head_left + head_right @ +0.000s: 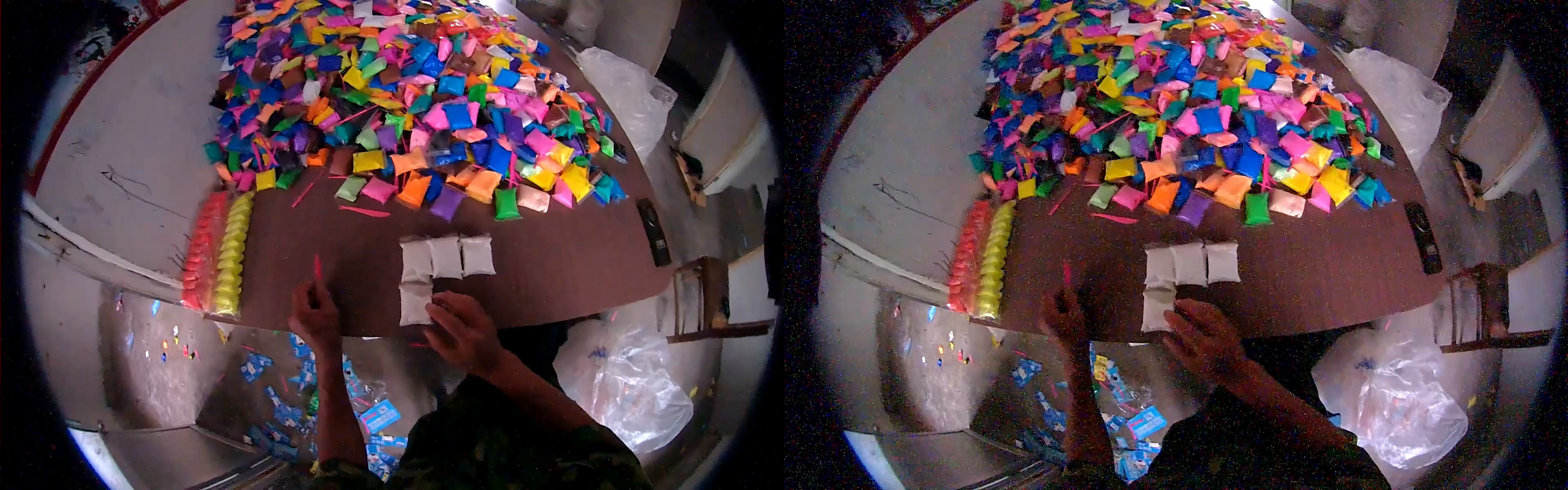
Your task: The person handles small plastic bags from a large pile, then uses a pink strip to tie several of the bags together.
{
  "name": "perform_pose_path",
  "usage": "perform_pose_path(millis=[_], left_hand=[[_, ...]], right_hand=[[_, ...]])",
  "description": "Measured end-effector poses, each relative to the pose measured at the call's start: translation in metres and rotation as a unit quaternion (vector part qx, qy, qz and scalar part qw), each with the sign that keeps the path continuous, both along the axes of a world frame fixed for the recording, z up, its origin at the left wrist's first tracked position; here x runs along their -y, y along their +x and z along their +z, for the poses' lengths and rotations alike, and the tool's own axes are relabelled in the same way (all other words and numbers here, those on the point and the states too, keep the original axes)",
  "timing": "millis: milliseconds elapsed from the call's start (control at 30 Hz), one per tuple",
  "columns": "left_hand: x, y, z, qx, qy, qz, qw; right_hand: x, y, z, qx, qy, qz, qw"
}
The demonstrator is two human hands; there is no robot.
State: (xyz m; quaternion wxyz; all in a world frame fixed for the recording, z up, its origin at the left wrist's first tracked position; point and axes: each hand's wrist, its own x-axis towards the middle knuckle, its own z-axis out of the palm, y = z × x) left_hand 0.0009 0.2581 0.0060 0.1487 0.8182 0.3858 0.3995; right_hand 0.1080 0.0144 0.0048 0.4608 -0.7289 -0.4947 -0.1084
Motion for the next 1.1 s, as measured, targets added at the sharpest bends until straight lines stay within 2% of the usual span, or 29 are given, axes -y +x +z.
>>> perform_pose_path(millis=[133, 233, 333, 433, 533, 633, 733, 833, 900, 933, 967, 1033, 1067, 1100], left_hand=[[-0.005, -0.001, -0.020, -0.025, 0.007, 0.005, 1.000], [-0.001, -0.008, -0.003, -0.135, 0.046, -0.003, 0.990], [-0.006, -0.004, -0.002, -0.065, 0.045, -0.036, 0.996], [-0.017, 0.002, 0.006, -0.074, -0.016, 0.009, 0.997], [-0.034, 0.012, 0.017, -0.052, -0.019, -0.027, 0.998], [-0.050, 0.030, 0.018, 0.030, -0.073, -0.092, 0.993], [-0.053, 0.049, 0.038, -0.039, -0.089, -0.098, 0.990], [-0.079, 0.071, 0.030, -0.090, -0.023, -0.142, 0.985], [-0.096, 0.094, 0.036, -0.132, -0.001, -0.113, 0.985], [-0.101, 0.109, 0.044, -0.154, 0.010, -0.099, 0.983], [-0.104, 0.127, 0.053, -0.097, 0.034, -0.114, 0.988], [-0.103, 0.164, 0.081, 0.018, 0.080, -0.143, 0.986], [-0.114, 0.180, 0.084, 0.008, 0.138, -0.130, 0.982], [-0.131, 0.194, 0.084, -0.001, 0.194, -0.117, 0.974]], right_hand=[[0.018, 0.008, 0.003, 0.025, 0.018, -0.023, 0.999], [0.029, 0.015, -0.006, 0.018, 0.029, -0.069, 0.997], [0.037, 0.019, -0.008, 0.004, 0.018, -0.097, 0.995], [0.037, 0.022, -0.012, 0.030, 0.022, -0.108, 0.993], [0.033, 0.023, -0.019, 0.027, 0.029, -0.111, 0.993], [0.032, 0.023, -0.017, 0.028, 0.038, -0.113, 0.993], [0.035, 0.020, -0.026, 0.021, 0.026, -0.123, 0.992], [0.033, 0.019, -0.033, 0.021, 0.023, -0.139, 0.990], [0.030, 0.024, -0.020, 0.055, 0.029, -0.122, 0.991], [0.033, 0.021, -0.018, -0.187, 0.043, -0.104, 0.976], [0.036, 0.015, -0.019, -0.418, 0.056, -0.079, 0.903], [0.041, 0.015, -0.009, -0.634, 0.039, -0.034, 0.771], [0.043, 0.019, -0.001, -0.645, 0.010, -0.020, 0.764], [0.037, 0.021, -0.001, -0.551, 0.034, -0.034, 0.833]])
